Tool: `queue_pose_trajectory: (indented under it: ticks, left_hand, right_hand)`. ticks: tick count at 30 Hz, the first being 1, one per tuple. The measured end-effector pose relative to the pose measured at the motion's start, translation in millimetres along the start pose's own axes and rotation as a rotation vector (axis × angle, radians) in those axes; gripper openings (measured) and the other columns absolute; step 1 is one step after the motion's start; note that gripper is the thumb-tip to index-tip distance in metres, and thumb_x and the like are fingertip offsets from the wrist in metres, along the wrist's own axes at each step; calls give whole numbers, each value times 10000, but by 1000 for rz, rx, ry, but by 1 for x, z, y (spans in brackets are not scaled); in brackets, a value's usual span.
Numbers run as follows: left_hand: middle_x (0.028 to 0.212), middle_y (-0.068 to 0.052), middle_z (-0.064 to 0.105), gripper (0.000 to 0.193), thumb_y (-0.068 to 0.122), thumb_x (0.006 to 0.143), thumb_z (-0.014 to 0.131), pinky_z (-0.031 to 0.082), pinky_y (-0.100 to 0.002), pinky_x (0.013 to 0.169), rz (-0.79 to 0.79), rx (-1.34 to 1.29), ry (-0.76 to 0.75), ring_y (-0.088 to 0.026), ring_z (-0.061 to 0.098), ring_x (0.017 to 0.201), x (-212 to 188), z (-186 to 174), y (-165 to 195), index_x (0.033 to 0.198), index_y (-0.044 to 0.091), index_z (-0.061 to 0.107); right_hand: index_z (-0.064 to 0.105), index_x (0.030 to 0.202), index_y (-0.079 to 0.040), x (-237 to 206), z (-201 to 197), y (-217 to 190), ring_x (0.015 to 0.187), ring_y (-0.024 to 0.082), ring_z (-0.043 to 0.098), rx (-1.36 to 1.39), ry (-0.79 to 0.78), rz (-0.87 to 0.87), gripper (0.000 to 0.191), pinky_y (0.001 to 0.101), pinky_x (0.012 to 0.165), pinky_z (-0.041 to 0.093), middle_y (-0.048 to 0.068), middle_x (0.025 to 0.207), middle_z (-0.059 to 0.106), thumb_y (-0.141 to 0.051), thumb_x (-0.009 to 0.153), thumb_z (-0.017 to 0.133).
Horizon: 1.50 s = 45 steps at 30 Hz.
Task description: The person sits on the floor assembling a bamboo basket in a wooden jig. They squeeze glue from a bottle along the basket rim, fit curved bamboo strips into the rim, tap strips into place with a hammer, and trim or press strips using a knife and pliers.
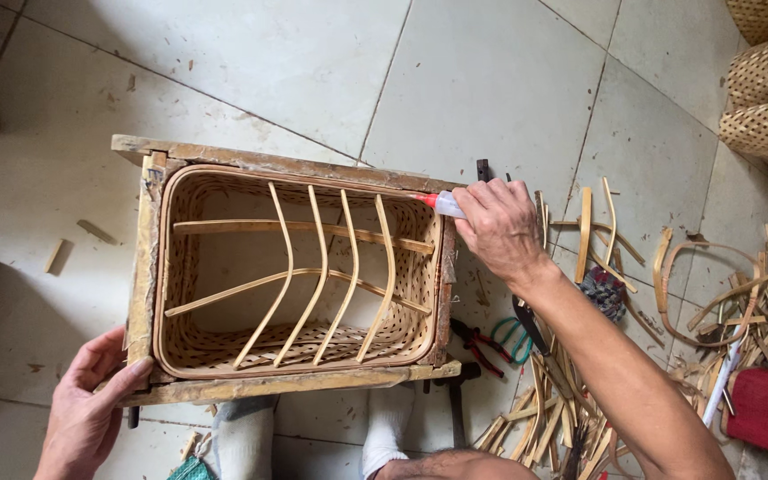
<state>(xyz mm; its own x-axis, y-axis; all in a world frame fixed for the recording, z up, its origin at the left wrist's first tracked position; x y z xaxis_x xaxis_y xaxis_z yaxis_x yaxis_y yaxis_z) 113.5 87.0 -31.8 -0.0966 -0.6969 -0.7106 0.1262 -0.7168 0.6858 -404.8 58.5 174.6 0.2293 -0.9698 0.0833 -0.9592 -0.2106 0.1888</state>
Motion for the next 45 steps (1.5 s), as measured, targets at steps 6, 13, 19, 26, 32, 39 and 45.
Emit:
queue_pose_trajectory:
  ticks: [6,13,19,26,32,39,45]
  left_hand:
    - [1434,-179,609,665,46,876,689,493,-343,1034,61,-23,-33,-194,609,1267,3,-7,-3,1497,-43,469]
    - [1373,-234,614,612,14,940,662,508,-379,1064,166,42,-21,-245,625,1245,7,-15,-9,1512,-95,472]
    - [1364,-221,616,641,17,919,666,511,-384,1060,153,86,-37,-246,627,1239,4,-15,-7,1518,-80,461]
    - [1343,-226,622,655,36,906,688,523,-378,1040,143,87,-26,-247,633,1216,2,-10,-5,1511,-85,468]
    - [1293,-220,629,658,48,894,704,536,-373,1017,137,76,-29,-241,646,1180,1,-9,-4,1501,-78,484]
    - [1285,-214,635,650,68,893,713,540,-379,999,131,89,-20,-235,645,1157,-1,-5,-1,1488,-77,496]
    - [1310,-197,637,656,111,884,740,531,-337,1002,232,141,-28,-217,631,1176,-11,9,16,1469,-77,511]
  right_hand:
    - [730,1150,-69,-38,10,30,909,188,654,96,44,173,341,382,837,471,56,1026,736,-213,858,832]
    - [639,1075,-1,-149,68,-26,654,126,709,1486,-14,978,460,254,575,629,86,868,720,-396,862,741]
    - [642,953,2,-168,92,-58,525,62,561,1527,31,1077,400,211,479,474,47,722,651,-384,894,730]
    - [662,883,-19,-152,94,-41,483,45,552,1425,-6,1071,439,200,423,470,34,701,671,-451,856,732]
    - [674,885,-21,-152,100,-37,481,47,554,1389,-43,1121,437,199,420,469,40,672,654,-454,850,727]
    - [649,917,-16,-146,90,-38,508,63,621,1452,18,1027,440,217,435,548,35,690,665,-445,843,718]
    - [657,946,29,-131,102,-22,518,94,593,1503,-39,1057,468,217,475,507,64,709,659,-429,875,725]
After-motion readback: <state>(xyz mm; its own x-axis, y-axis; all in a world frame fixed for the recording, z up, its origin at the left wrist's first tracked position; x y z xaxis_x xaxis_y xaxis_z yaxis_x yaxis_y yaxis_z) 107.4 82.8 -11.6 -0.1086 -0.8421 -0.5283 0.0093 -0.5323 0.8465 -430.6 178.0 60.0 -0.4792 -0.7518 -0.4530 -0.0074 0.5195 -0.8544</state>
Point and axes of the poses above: each hand's wrist, its own x-axis towards the middle knuckle, its own z-axis out of the palm, y = z × x, the point moved 9 cm from there along x, towards the middle knuckle
